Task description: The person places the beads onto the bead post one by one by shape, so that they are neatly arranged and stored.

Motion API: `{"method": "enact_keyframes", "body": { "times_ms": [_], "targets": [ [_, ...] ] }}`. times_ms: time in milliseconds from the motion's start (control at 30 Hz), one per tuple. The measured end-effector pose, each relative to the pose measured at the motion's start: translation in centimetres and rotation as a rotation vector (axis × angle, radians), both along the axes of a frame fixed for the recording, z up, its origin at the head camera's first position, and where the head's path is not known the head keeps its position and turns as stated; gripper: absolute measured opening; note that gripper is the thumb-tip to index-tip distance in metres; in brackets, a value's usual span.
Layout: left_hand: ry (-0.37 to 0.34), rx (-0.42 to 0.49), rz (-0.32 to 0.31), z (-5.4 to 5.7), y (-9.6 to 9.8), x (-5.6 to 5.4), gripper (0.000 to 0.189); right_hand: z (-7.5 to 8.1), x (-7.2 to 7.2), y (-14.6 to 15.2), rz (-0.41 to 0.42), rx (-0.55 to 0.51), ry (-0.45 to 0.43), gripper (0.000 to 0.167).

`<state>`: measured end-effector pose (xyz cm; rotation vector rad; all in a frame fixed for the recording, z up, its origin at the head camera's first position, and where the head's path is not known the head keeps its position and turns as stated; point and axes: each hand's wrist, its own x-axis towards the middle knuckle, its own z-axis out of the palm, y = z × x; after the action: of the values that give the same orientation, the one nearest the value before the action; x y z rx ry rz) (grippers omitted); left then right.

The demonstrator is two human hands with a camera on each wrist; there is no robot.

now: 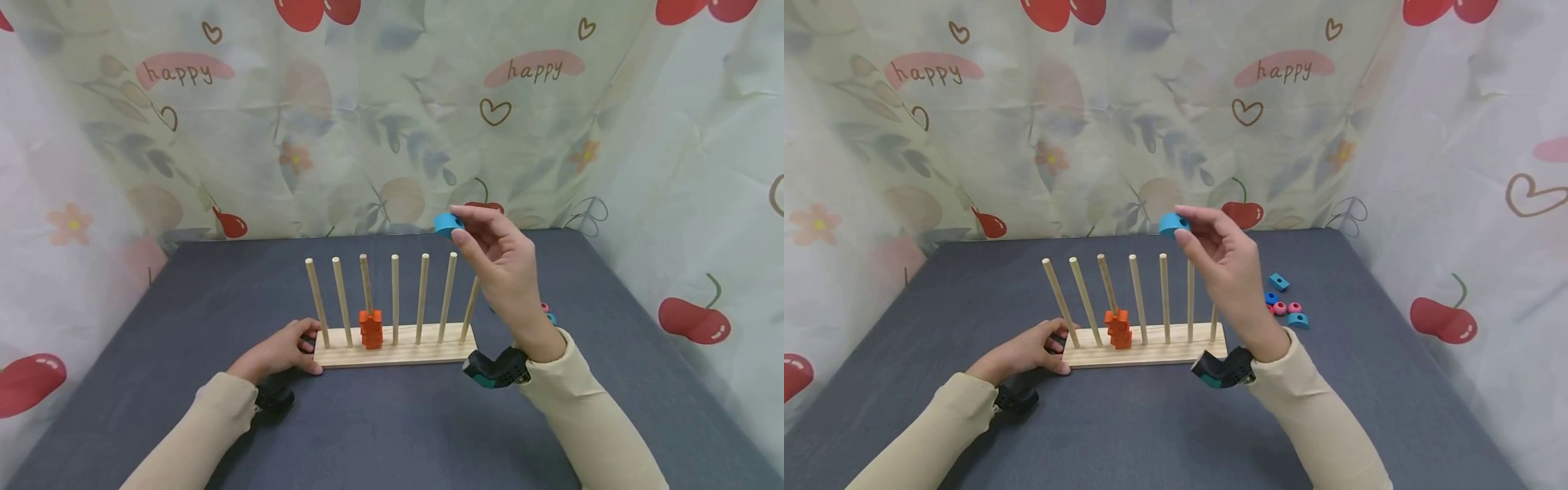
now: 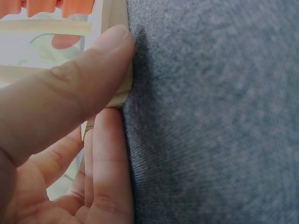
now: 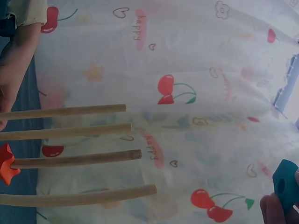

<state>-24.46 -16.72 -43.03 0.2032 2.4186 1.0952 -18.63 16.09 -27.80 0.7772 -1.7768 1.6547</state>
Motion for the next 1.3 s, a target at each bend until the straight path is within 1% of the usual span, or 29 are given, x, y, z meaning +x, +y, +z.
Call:
{"method": "enact_keyframes", "body": {
  "times_ms": [133,233,333,533,633,733,867,1300],
  "targets": [
    [0.000,0.006,-0.002,0.1,0.0,0.0,0.077,-0.3,-0.5,-0.7,0.027,0.032,-0.081,0.035],
    [0.003,0.009,-0.006,0.0,0.0,0.0,0.077,-0.8,-0.8,-1.3,0.044,0.069,-0.106,0.037],
    [0.002,0.010,-0.005,0.0,-0.1,0.0,0.078,-1.3,-1.3,-1.8,0.044,0.110,-0.086,0.036],
    [0.007,0.009,-0.007,0.0,-0.1,-0.1,0.078,-2.5,-2.0,-2.8,0.032,0.172,-0.014,0.035],
    [0.008,0.009,-0.007,0.0,-0.2,-0.1,0.077,-3.1,-2.2,-3.1,0.026,0.201,0.003,0.035],
    [0.005,0.007,-0.007,-0.1,-0.2,-0.1,0.077,-3.7,-2.4,-3.3,0.015,0.225,0.002,0.035],
    [-0.001,0.002,-0.008,-0.1,-0.1,-0.1,0.077,-4.3,-2.6,-3.6,0.006,0.233,-0.015,0.034],
    [0.006,0.010,-0.015,-0.1,-0.2,-0.1,0.076,-5.3,-3.1,-4.0,-0.045,0.302,-0.045,0.033]
  ]
}}
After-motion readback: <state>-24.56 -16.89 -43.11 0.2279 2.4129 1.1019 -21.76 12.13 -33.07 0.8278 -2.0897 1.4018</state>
